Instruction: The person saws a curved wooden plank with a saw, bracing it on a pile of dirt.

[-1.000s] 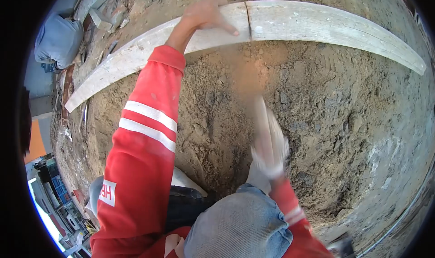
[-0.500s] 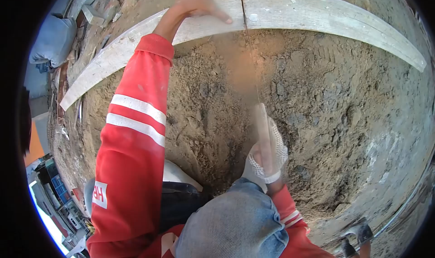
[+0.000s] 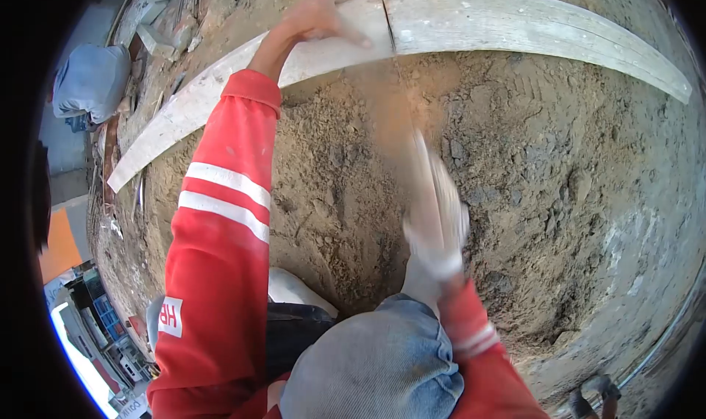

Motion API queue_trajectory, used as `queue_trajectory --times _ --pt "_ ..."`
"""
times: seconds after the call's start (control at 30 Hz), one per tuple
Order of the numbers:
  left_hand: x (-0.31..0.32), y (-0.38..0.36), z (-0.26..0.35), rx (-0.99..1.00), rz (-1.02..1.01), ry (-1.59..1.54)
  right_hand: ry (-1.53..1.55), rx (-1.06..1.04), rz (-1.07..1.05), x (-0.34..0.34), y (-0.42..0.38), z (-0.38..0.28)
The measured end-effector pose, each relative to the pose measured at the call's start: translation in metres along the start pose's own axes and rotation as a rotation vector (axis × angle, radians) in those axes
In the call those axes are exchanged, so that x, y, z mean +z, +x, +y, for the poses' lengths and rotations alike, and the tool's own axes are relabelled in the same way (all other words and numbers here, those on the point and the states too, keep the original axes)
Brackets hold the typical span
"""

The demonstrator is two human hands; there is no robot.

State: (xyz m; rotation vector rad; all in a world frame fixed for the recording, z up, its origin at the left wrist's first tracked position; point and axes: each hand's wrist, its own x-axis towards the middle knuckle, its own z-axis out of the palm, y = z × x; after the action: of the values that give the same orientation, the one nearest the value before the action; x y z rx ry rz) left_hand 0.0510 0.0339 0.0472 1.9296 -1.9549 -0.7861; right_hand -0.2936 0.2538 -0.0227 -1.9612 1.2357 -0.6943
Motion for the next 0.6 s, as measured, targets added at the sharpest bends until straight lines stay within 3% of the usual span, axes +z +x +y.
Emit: queue_trajectory --times 0.03,0.07,0.13,0.2,0.27,0.3,0.37,0.47,0.53,0.6 --pt "0.009 0.004 -0.006 -0.006 -0.007 -0.001 -0.091 -0.209 0.028 -0.027 -0.007 -0.027" --pt "0.015 0.007 -0.012 0.005 0.077 0.108 0.074 -0.235 0.006 -0.033 -0.013 -0.031" --pt "0.011 0.008 -0.017 0.037 0.181 0.23 0.0 -0.335 0.072 -0.03 0.028 -0.029" --pt "0.011 0.007 -0.01 -0.048 0.126 0.184 0.159 -0.471 0.322 0.032 0.093 0.007" --pt "0.008 0.008 -0.003 -0.053 0.088 0.182 0.019 -0.589 0.467 0.034 0.163 -0.025" --pt "0.004 0.006 -0.004 -0.085 0.04 0.177 0.027 -0.59 0.48 0.033 0.166 -0.028" --pt "0.003 0.003 -0.006 -0.062 0.073 0.193 0.317 -0.426 0.274 0.022 0.167 -0.025" --pt "0.007 0.006 -0.008 -0.03 0.109 0.213 0.135 -0.416 0.293 0.036 0.108 0.009" --pt "0.011 0.003 -0.01 -0.042 0.121 0.202 0.022 -0.215 0.152 -0.004 0.036 -0.021" --pt "0.001 0.0 -0.001 0.035 0.019 0.001 0.129 -0.133 0.05 -0.021 -0.021 -0.023"
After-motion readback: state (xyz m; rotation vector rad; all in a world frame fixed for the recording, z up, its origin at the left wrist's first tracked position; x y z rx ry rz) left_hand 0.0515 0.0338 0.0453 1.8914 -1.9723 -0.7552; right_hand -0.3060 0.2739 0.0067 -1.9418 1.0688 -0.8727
